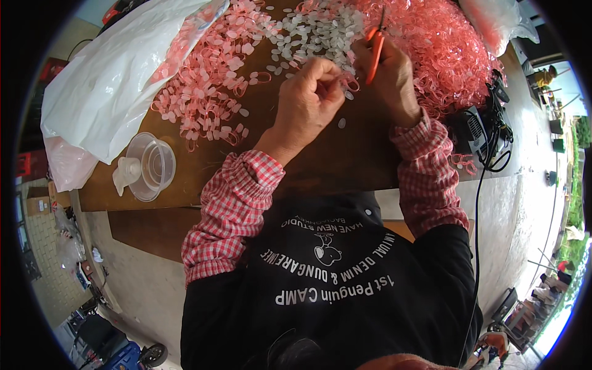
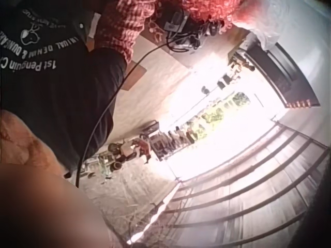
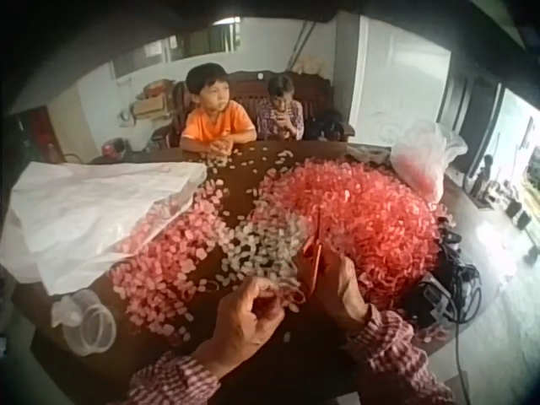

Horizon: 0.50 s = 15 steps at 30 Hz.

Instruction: The recorder uses scissors to trim excess plastic from small artificial flower components at a table.

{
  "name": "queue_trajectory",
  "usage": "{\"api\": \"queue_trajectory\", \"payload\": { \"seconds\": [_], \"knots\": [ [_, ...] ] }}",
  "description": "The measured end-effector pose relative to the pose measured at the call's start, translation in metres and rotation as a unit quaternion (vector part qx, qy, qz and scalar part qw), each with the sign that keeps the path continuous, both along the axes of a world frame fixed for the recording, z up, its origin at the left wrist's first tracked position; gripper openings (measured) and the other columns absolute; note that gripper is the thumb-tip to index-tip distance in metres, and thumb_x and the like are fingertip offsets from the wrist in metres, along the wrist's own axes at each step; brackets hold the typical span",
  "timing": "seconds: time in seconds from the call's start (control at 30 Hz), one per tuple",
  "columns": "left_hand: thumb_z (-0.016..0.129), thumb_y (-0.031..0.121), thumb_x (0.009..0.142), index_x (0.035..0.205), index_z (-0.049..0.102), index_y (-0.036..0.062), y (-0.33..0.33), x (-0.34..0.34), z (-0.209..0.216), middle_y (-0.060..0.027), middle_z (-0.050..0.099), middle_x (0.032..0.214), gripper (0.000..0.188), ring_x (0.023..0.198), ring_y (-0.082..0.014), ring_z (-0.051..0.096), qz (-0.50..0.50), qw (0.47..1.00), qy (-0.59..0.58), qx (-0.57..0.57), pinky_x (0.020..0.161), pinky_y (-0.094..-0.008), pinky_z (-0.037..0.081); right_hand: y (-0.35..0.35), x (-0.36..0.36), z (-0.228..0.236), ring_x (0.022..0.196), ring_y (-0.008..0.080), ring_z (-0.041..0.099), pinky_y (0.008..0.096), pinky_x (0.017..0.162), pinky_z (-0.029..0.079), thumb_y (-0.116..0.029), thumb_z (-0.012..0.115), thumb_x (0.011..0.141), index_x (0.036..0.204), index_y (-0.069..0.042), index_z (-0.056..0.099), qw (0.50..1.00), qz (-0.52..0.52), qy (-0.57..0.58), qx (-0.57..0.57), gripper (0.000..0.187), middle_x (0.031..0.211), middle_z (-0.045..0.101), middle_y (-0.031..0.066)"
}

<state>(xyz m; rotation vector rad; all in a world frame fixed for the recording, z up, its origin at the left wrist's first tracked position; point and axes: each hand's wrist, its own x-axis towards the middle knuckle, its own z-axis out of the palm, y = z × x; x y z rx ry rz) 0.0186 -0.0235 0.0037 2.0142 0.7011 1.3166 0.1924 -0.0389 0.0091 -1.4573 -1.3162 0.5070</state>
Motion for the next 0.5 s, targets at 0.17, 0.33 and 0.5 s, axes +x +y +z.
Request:
{"api": "queue_trajectory", "payload": {
  "seconds": [0.17,0.33,0.5],
  "knots": [
    [0.071,0.029,0.088,0.094,0.060,0.0050,0.014,-0.010,0.008,-0.0031,0.066,0.090,0.027,0.068,-0.0087,0.058,-0.057,0.939,-0.156,-0.300,0.060,-0.0250,0.049,0.000,0.021,0.001,0.057,0.0046,0.058,0.0212,0.050,0.043,-0.021,0.070,0.089,0.095,-0.003,0.066,0.999,-0.008,0.007,-0.030,0.020,0.065,0.061,-0.0013],
    [0.049,0.048,0.097,0.119,0.053,0.0025,0.014,-0.012,0.011,-0.0137,0.061,0.116,0.050,0.097,-0.0206,0.061,-0.161,0.798,-0.301,-0.498,0.086,-0.0367,0.049,-0.012,-0.004,0.004,0.061,0.0045,0.058,0.0217,0.053,0.045,-0.020,0.073,0.086,0.099,-0.004,0.067,0.995,0.082,0.044,-0.034,0.022,0.069,0.064,-0.0004],
    [0.055,0.050,0.094,0.121,0.049,0.0038,0.014,-0.009,0.011,-0.0132,0.058,0.113,0.054,0.099,-0.0229,0.059,-0.214,0.773,-0.338,-0.493,0.080,-0.0375,0.051,-0.011,-0.018,0.003,0.055,0.0158,0.054,0.0297,0.054,0.046,-0.021,0.078,0.079,0.093,-0.002,0.067,0.986,0.107,-0.105,0.074,0.026,0.063,0.056,0.0085]
  ]
}}
